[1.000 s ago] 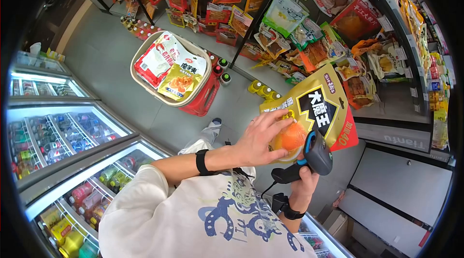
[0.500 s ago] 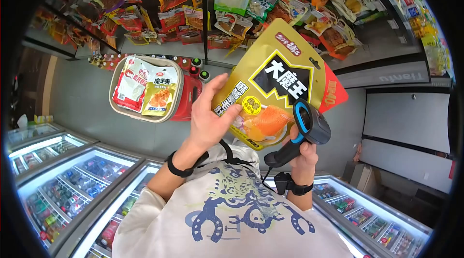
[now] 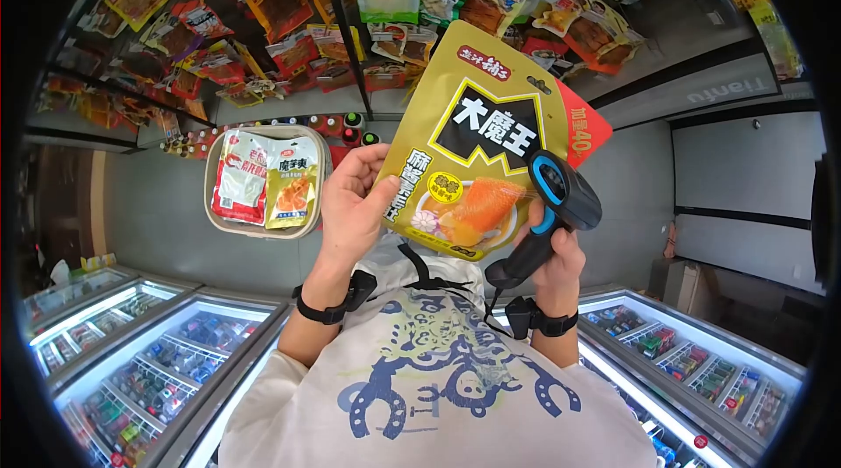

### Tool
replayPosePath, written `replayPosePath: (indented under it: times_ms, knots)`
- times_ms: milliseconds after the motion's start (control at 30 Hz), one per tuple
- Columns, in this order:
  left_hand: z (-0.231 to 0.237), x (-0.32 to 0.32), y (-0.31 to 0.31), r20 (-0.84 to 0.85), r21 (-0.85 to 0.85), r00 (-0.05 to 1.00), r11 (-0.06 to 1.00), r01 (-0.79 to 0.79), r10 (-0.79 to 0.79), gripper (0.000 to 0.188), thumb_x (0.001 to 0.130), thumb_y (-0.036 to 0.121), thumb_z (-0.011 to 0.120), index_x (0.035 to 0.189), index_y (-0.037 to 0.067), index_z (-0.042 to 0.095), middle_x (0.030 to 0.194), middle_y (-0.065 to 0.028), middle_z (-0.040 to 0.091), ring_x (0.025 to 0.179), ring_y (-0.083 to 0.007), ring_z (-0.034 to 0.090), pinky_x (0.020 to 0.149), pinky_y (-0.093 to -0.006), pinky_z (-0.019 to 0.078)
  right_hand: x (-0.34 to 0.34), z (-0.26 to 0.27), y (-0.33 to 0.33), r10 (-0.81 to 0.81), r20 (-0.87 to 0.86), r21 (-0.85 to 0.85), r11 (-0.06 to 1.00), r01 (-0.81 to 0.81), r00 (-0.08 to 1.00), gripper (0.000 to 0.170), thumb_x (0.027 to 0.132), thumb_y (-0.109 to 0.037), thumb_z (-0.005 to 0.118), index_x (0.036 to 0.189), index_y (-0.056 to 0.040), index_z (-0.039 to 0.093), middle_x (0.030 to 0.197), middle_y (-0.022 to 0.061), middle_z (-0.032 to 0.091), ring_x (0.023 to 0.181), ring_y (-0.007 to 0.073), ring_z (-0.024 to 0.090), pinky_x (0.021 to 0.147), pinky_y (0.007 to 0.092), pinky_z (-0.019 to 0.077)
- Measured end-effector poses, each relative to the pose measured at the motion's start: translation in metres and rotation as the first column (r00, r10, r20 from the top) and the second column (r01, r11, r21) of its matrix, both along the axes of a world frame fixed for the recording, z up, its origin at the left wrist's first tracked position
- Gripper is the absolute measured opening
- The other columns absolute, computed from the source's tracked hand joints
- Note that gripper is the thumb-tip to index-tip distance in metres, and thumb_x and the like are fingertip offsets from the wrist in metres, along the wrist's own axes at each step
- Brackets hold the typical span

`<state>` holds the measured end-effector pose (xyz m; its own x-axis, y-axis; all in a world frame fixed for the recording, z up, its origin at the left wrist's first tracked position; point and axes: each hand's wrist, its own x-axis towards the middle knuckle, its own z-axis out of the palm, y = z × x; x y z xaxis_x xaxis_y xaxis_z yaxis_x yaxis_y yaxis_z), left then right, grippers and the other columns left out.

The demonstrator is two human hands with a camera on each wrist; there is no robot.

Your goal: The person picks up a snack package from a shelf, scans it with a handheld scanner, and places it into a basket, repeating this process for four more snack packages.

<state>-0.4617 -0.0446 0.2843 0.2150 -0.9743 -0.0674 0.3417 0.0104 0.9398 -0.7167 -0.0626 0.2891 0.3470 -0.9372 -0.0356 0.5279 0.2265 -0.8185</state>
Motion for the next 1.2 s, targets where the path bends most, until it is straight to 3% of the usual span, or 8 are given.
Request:
replayPosePath:
  times_ms: [467, 667, 833, 933, 1033, 1100, 1133, 1200]
  knots:
    - [0.009, 0.013, -0.004, 0.093, 0.138, 0.984, 0.981, 0.138, -0.152, 0.022, 0.087, 0.003, 0.057, 0.108, -0.004, 0.057, 0.094, -0.0017, 0.062, 0.083, -0.0044, 0.055, 0.074, -0.0194, 0.0442, 0.009, -0.001, -0.01, -0.02, -0.001, 0.05, 0.999, 0.02, 1.0, 0.058, 0.081, -0.03, 0.066, 0.125, -0.0014, 0.042, 0.098, 0.0083, 0.052, 0.072, 0.0134, 0.059, 0.062, 0.023, 0.0529]
    - [0.01, 0.01, -0.001, 0.111, 0.102, 0.987, 0.989, 0.109, -0.12, 0.018, 0.087, 0.004, 0.057, 0.104, -0.003, 0.06, 0.089, 0.001, 0.061, 0.078, -0.0034, 0.052, 0.069, -0.019, 0.0418, 0.004, -0.01, -0.012, -0.021, -0.034, 0.049, 0.999, 0.023, 0.999, 0.056, 0.081, -0.029, 0.065, 0.125, -0.001, 0.043, 0.1, 0.007, 0.053, 0.085, 0.0155, 0.056, 0.078, 0.0275, 0.0509]
    - [0.005, 0.01, 0.002, 0.135, 0.021, 0.986, 0.995, 0.097, -0.099, 0.017, 0.086, 0.0, 0.057, 0.101, -0.005, 0.061, 0.085, 0.0013, 0.056, 0.075, -0.0041, 0.049, 0.068, -0.0186, 0.0386, 0.009, -0.015, -0.011, -0.082, -0.146, -0.005, 0.997, 0.082, 0.986, 0.055, 0.081, -0.028, 0.064, 0.125, -0.0001, 0.044, 0.116, 0.0141, 0.053, 0.121, 0.0301, 0.046, 0.105, 0.0487, 0.035]
    - [0.008, 0.008, 0.003, 0.181, -0.084, 0.983, 0.996, 0.008, 0.007, 0.016, 0.084, -0.001, 0.057, 0.099, -0.006, 0.061, 0.083, 0.0008, 0.052, 0.074, -0.0048, 0.047, 0.068, -0.0183, 0.0363, 0.012, -0.014, -0.016, -0.06, -0.135, -0.061, 0.997, 0.052, 0.989, 0.063, 0.081, -0.03, 0.063, 0.132, -0.0002, 0.039, 0.135, 0.0222, 0.042, 0.135, 0.0371, 0.029, 0.109, 0.0565, 0.0234]
    - [0.006, 0.008, 0.002, 0.227, -0.158, 0.972, 0.987, -0.021, 0.057, 0.017, 0.083, -0.002, 0.057, 0.1, -0.005, 0.062, 0.082, 0.0004, 0.053, 0.071, -0.0051, 0.047, 0.064, -0.0194, 0.0367, 0.017, -0.002, -0.017, 0.041, -0.085, -0.062, 0.997, -0.046, 0.996, 0.072, 0.081, -0.031, 0.063, 0.139, -0.0015, 0.033, 0.144, 0.0253, 0.03, 0.137, 0.0393, 0.024, 0.108, 0.056, 0.0249]
    - [0.013, 0.003, 0.003, 0.548, -0.149, 0.819, 0.983, -0.104, 0.17, 0.022, 0.08, -0.005, 0.057, 0.101, -0.001, 0.063, 0.08, -0.0024, 0.054, 0.067, -0.0101, 0.051, 0.059, -0.0225, 0.0394, 0.022, -0.002, -0.015, 0.079, 0.016, -0.052, 0.996, -0.078, 0.997, 0.065, 0.081, -0.03, 0.064, 0.134, -0.0007, 0.038, 0.143, 0.024, 0.033, 0.137, 0.0367, 0.025, 0.107, 0.0552, 0.0262]
    - [0.015, -0.002, 0.002, 0.548, -0.15, 0.819, 0.983, -0.105, 0.171, 0.022, 0.08, -0.005, 0.057, 0.101, -0.001, 0.063, 0.08, -0.0024, 0.054, 0.067, -0.0101, 0.051, 0.059, -0.0225, 0.0394, 0.026, -0.002, -0.014, 0.118, 0.118, -0.042, 0.993, -0.113, 0.986, 0.059, 0.082, -0.028, 0.065, 0.128, 0.0001, 0.044, 0.142, 0.0227, 0.035, 0.138, 0.0341, 0.025, 0.107, 0.0545, 0.0275]
    - [0.019, -0.017, 0.0, 0.796, -0.406, 0.504, 0.913, 0.036, 0.334, 0.032, 0.072, -0.003, 0.061, 0.103, 0.005, 0.065, 0.079, -0.0056, 0.055, 0.064, -0.0172, 0.056, 0.054, -0.0271, 0.0418, 0.036, 0.006, -0.011, 0.138, 0.168, 0.012, 0.99, -0.142, 0.976, 0.059, 0.082, -0.03, 0.065, 0.128, -0.0006, 0.043, 0.14, 0.0214, 0.037, 0.135, 0.0332, 0.029, 0.107, 0.0541, 0.0281]
